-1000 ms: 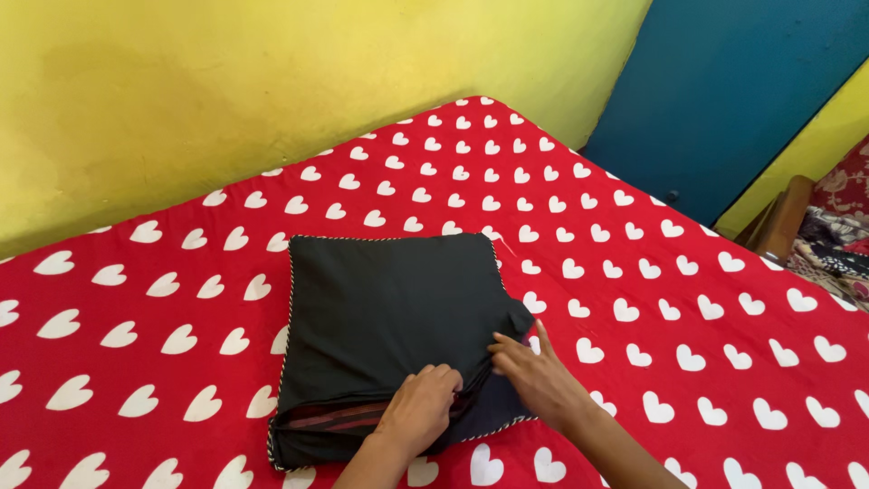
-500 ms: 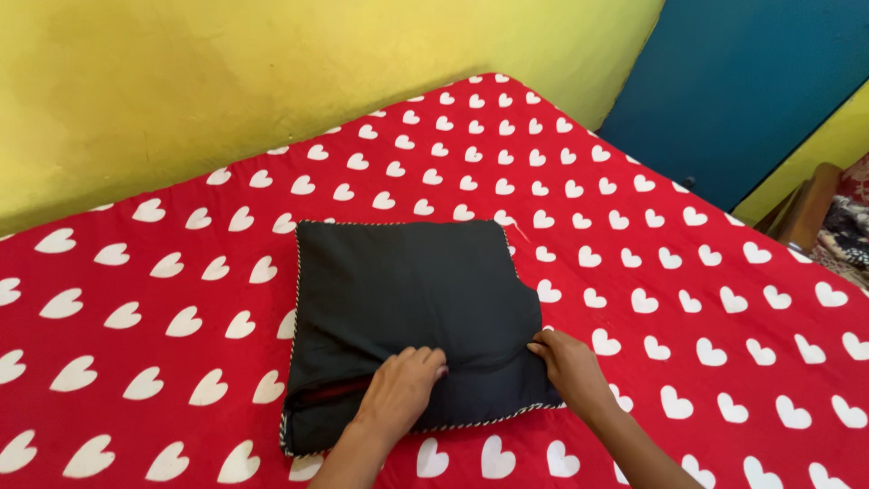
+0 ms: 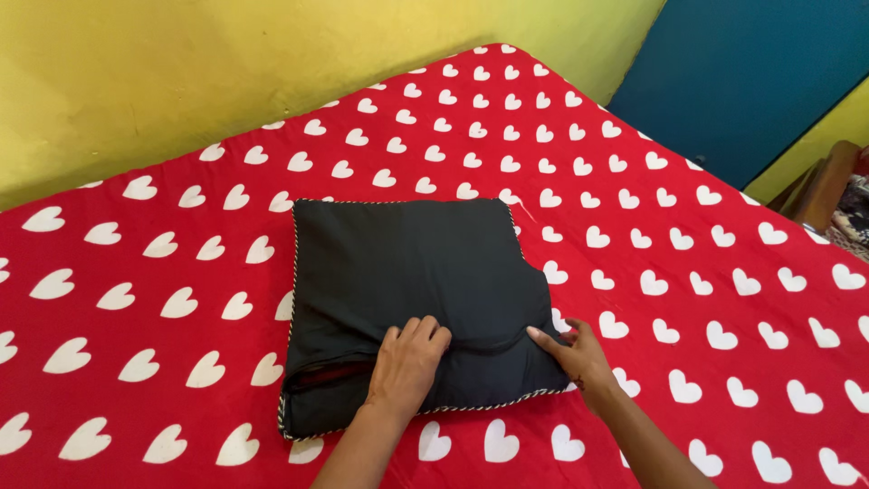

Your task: The person puts pillowcases onto pillows by hand, smoothing the fabric and placing the finished pillows at the head of a bed.

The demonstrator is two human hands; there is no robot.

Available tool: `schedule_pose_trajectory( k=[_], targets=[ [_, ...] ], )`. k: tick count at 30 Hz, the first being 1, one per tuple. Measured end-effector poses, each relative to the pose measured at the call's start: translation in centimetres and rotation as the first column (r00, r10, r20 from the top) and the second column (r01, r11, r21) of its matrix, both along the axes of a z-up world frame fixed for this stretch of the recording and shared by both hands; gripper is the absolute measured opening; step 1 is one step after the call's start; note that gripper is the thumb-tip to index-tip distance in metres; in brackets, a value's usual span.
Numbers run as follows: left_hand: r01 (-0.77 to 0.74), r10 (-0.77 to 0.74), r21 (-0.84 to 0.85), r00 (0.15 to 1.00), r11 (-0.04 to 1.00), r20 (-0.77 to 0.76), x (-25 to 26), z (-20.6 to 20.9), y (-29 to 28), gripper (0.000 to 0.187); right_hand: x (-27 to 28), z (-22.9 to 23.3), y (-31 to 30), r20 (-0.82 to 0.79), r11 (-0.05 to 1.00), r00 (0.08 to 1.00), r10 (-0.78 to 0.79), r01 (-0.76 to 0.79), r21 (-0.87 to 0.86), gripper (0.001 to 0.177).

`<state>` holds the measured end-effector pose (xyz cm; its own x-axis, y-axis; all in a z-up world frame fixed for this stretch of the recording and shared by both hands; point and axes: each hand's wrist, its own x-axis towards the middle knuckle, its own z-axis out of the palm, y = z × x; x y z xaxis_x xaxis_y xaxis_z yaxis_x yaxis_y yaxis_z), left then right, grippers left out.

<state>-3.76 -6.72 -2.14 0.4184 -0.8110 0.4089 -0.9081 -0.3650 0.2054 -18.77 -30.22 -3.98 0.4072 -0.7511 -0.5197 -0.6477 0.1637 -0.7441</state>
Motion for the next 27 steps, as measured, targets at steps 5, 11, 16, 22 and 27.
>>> schedule_pose_trajectory(
  k=[5,11,16,22,27],
  targets=[
    [0.107,-0.137,0.134,0.961,0.985,0.239,-0.1,-0.9,0.3,0.013,-0.2,-2.2,-0.8,0.193,0.996,0.98,-0.04,0.024,0.086,0.113],
    [0.068,-0.086,0.183,0.991,0.981,0.097,-2.6,-2.1,0.5,0.018,-0.6,-0.9,0.1,0.196,0.978,0.98,0.039,-0.078,0.195,0.095],
    [0.075,-0.063,0.214,0.996,0.974,-0.062,-4.9,-1.4,2.2,0.089,-0.3,1.2,1.5,0.198,0.966,0.98,0.012,-0.062,0.25,0.09],
    [-0.125,0.102,0.314,0.991,0.941,0.089,-5.4,-2.7,0.9,0.09,0.6,3.6,2.4,0.294,0.973,0.956,-0.001,-0.067,0.219,0.079],
    [-0.227,0.197,0.092,0.946,0.97,0.259,-4.0,-2.4,0.0,0.057,1.7,6.1,2.5,0.379,0.981,0.925,-0.002,-0.072,0.18,0.07]
  ],
)
